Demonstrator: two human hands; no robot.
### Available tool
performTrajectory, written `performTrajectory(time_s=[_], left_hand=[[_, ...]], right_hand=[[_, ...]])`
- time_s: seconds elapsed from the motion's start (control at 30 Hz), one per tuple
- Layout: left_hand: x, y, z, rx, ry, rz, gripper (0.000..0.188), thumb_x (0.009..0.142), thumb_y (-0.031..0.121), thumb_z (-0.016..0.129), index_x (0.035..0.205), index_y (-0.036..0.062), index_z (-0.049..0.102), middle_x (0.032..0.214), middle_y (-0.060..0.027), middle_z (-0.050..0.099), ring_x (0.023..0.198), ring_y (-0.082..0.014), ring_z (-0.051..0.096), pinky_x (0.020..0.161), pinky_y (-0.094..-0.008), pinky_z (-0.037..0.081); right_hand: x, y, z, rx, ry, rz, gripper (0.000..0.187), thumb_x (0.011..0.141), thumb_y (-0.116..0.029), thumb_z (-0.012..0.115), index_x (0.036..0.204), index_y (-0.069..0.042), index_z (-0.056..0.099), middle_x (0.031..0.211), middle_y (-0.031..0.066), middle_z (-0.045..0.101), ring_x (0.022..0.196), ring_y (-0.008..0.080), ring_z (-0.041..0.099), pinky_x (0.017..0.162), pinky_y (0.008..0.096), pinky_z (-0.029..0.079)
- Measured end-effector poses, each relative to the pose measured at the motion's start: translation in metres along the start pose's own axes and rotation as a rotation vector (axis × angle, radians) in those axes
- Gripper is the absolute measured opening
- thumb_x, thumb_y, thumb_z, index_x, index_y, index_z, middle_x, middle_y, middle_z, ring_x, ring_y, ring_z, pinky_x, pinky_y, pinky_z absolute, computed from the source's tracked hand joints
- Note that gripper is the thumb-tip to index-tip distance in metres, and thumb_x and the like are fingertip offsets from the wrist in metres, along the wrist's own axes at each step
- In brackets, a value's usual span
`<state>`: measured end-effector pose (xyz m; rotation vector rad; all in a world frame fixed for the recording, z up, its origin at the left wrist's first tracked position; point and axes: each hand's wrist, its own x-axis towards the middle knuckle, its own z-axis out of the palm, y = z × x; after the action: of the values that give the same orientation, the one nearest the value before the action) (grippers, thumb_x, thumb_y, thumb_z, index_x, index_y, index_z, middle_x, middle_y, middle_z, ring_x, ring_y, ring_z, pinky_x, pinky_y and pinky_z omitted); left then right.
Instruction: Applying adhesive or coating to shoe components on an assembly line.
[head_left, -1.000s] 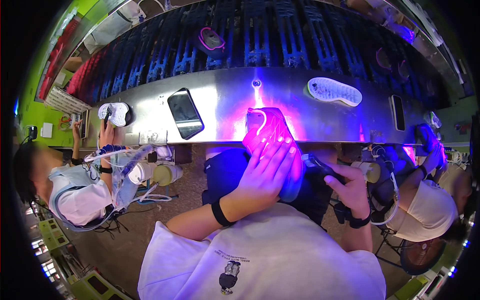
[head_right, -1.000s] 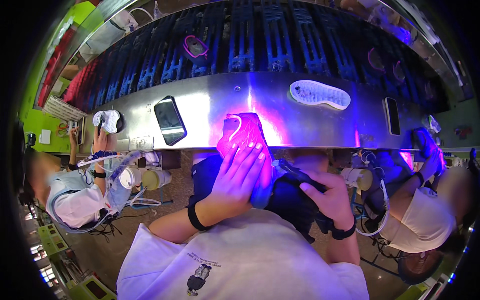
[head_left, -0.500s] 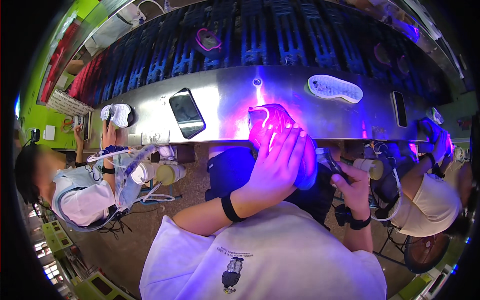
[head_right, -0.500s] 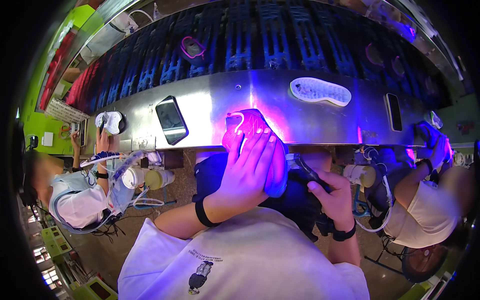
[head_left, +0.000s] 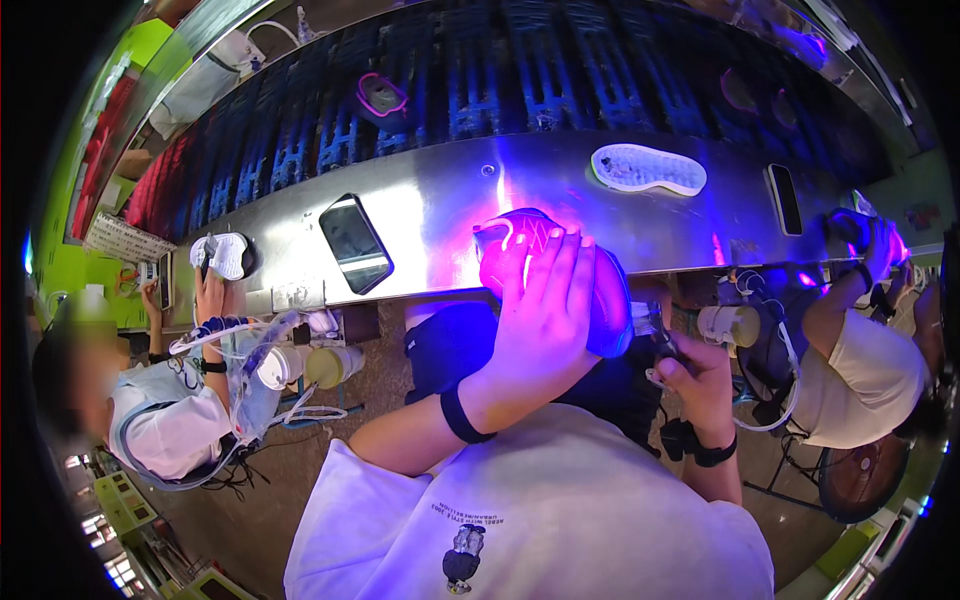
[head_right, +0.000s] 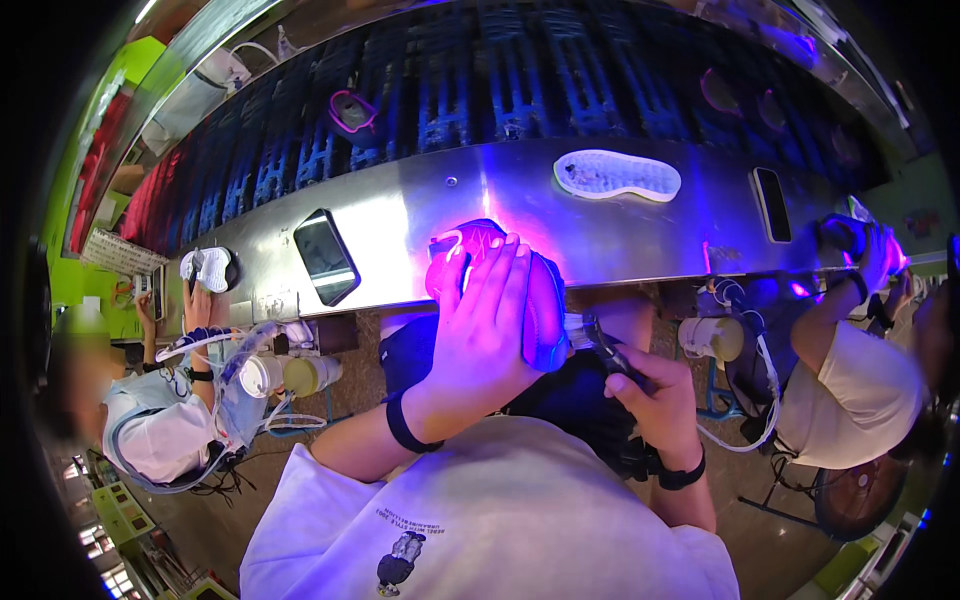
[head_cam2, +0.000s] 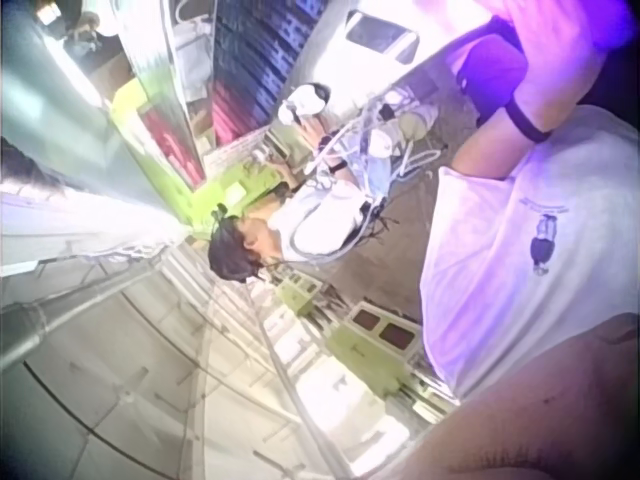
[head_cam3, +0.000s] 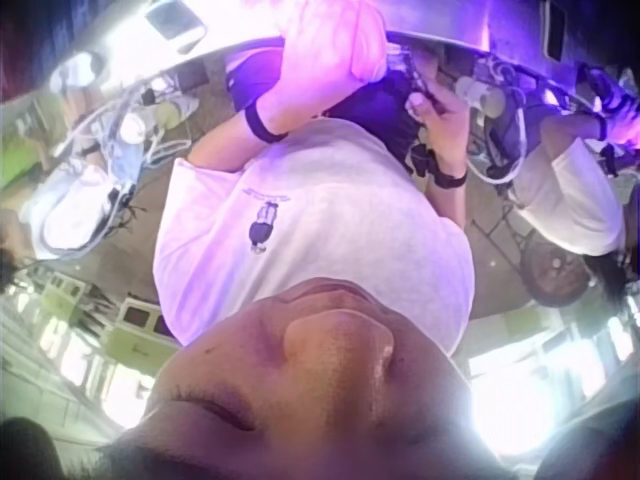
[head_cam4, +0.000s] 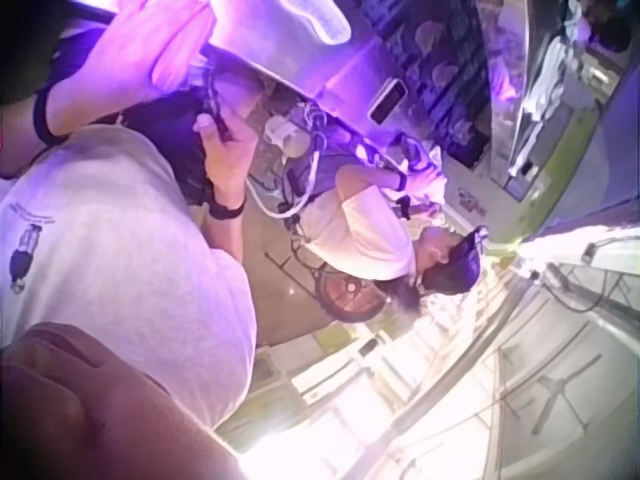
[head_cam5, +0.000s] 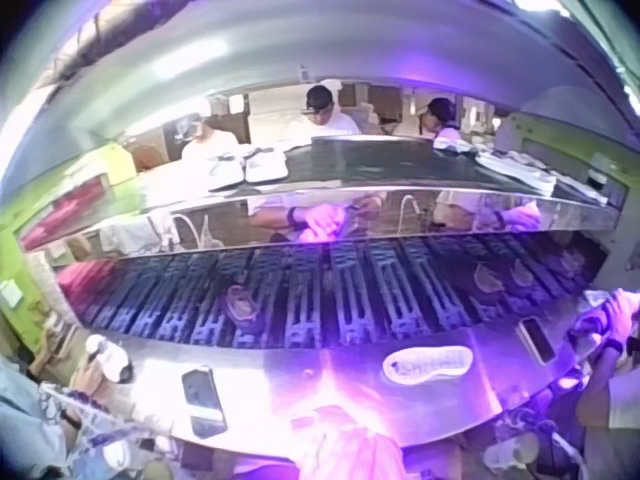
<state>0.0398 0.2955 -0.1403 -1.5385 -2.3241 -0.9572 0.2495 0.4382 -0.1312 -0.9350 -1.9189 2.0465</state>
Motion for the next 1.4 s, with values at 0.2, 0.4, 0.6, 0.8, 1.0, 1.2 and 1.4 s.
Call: performTrajectory(time_s=[0.2,0.4,0.6,0.8,1.0,1.2,1.4], left_hand=[[0.014,-0.002,0.008,-0.038,-0.015,-0.003,0.094,0.069,0.039,0.087,0.141,-0.0091,0.050,0.143,-0.0249,0.058,0.134,-0.0375,0.057,0.118,-0.0594,0.032],[0.033,-0.002,0.017,-0.090,0.006,-0.036,0.103,0.066,0.044,0.090,0.144,-0.0085,0.048,0.143,-0.0248,0.058,0.129,-0.0370,0.059,0.116,-0.0564,0.035],[0.055,-0.014,0.014,-0.142,0.033,-0.072,0.109,0.062,0.047,0.093,0.145,-0.0075,0.048,0.141,-0.0249,0.059,0.125,-0.0380,0.061,0.108,-0.0528,0.041],[0.076,-0.035,0.008,-0.246,0.001,-0.125,0.108,0.060,0.050,0.094,0.142,-0.0062,0.051,0.136,-0.0233,0.064,0.121,-0.0366,0.064,0.110,-0.0535,0.040],[0.093,-0.053,-0.002,-0.216,-0.076,-0.157,0.108,0.061,0.048,0.094,0.144,-0.0048,0.049,0.133,-0.0224,0.065,0.122,-0.0373,0.063,0.112,-0.0535,0.040],[0.090,-0.083,-0.027,-0.060,-0.284,-0.170,0.112,0.063,0.039,0.093,0.155,0.0062,0.039,0.125,-0.0195,0.066,0.115,-0.0387,0.065,0.104,-0.0474,0.048],[0.066,-0.105,-0.028,0.016,-0.327,-0.074,0.110,0.063,0.038,0.092,0.156,0.0102,0.040,0.111,-0.0161,0.069,0.098,-0.0357,0.071,0.082,-0.0443,0.058]], right_hand=[[-0.010,-0.009,0.006,-0.028,0.133,-0.024,0.037,0.093,-0.004,0.076,0.127,0.007,0.069,0.091,0.0031,0.070,0.081,0.0093,0.063,0.075,0.0253,0.052],[-0.006,-0.017,0.012,-0.196,0.350,-0.116,0.036,0.089,-0.001,0.079,0.123,0.005,0.071,0.089,0.0042,0.070,0.079,0.0099,0.062,0.073,0.0248,0.051],[0.020,-0.063,0.009,-0.808,0.346,-0.437,0.038,0.083,0.000,0.081,0.120,-0.001,0.073,0.083,0.0114,0.066,0.070,0.0178,0.061,0.066,0.0273,0.048],[0.057,-0.080,0.002,-0.889,0.268,-0.555,0.038,0.082,0.000,0.080,0.120,-0.002,0.074,0.083,0.0098,0.066,0.068,0.0191,0.061,0.063,0.0290,0.048],[0.095,-0.077,0.007,-0.890,0.291,-0.644,0.041,0.082,0.001,0.079,0.122,-0.001,0.073,0.088,0.0108,0.069,0.074,0.0191,0.065,0.069,0.0281,0.051],[0.127,-0.037,0.015,-0.738,0.306,-0.728,0.042,0.084,0.002,0.078,0.125,0.002,0.071,0.092,0.0102,0.071,0.077,0.0167,0.067,0.072,0.0274,0.052],[0.127,-0.020,0.008,-0.393,0.042,-0.267,0.038,0.096,-0.002,0.071,0.132,0.007,0.065,0.100,0.0089,0.073,0.079,0.0100,0.065,0.069,0.0243,0.051]])
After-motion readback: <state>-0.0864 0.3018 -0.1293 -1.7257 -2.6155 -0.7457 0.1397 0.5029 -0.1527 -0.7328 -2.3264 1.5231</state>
